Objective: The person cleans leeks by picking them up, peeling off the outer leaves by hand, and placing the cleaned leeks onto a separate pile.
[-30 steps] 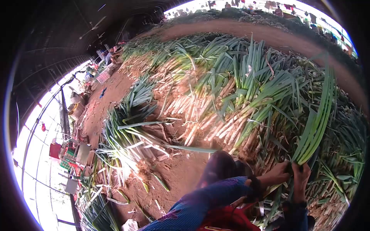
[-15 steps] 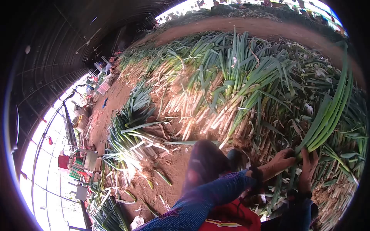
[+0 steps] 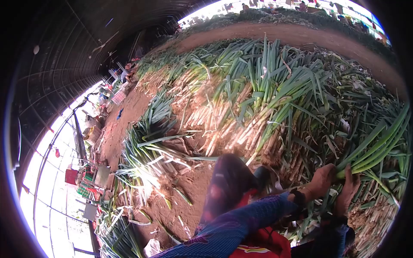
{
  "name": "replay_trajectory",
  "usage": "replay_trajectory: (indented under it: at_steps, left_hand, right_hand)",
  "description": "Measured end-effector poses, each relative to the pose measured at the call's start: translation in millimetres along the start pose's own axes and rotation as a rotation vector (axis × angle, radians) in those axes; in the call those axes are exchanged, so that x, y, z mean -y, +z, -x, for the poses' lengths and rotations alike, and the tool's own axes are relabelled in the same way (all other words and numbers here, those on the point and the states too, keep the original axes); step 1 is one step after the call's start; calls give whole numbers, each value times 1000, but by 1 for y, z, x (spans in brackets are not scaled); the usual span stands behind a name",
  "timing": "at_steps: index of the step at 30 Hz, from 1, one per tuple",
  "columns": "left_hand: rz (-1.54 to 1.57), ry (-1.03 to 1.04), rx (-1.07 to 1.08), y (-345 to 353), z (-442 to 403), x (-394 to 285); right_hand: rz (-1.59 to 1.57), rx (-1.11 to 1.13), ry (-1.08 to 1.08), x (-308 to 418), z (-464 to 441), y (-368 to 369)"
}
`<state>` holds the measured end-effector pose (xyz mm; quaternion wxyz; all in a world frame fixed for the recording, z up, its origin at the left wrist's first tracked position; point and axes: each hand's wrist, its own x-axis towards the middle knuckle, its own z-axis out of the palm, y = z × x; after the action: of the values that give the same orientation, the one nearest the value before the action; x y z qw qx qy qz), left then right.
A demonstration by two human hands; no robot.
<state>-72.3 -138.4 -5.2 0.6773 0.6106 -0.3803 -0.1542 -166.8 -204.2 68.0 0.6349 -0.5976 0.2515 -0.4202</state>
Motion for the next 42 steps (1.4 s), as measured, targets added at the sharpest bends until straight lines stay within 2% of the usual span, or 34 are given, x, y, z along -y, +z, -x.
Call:
replay_trajectory:
  at_steps: [4,6,8,10,11,13,14,20,23,26,28,30,32,35,38,40,42]
  left_hand:
    - [221,-177,103,-13,-4,-13]
    - [340,-236,249,-21,-6,-14]
    - [519,-298,470,-38,-2,-25]
    - [495,-376,504,-41,-1,-22]
    - [483,-415,520,-43,0,-21]
    - [732,-517,454,-36,3,-17]
    - [859,-566,418,-32,5,-12]
    - [990,-622,425,-36,8,-16]
    - [819,-601,552,-40,8,-6]
    - [138,84,612,-43,8,2]
    - [320,-251,732,-37,7,0]
    - [266,-217,815,-35,6,-4]
    - [-18,187,851,-40,11,-27]
    - [-113,261,806,-28,23,6]
    - [-437,432,518,-32,40,19]
    - [-143,185,489,-18,45,81]
    - [-53,17,461,-18,44,70]
  right_hand:
    - [-55,-4,49,18,13,12]
    - [216,-23,-183,4,10,2]
    - [280,-46,-226,-1,8,-2]
    - [137,-72,-82,3,4,-2]
    - [73,-14,-31,6,1,-4]
    - [-54,104,69,12,-5,-8]
    - [-66,137,73,17,-6,-8]
    - [-23,293,13,16,-7,-15]
    - [-100,442,-13,18,-6,-12]
    - [-328,611,32,10,-10,-12]
    - [-587,634,112,2,-7,-4]
    - [-745,737,103,11,-10,3]
    - [-866,773,92,11,-11,3]
    - [-929,859,107,15,-15,-7]
    - [-990,870,62,15,-19,-21]
    - [-1019,899,38,16,-24,-32]
    - [-1015,861,-14,19,-25,-41]
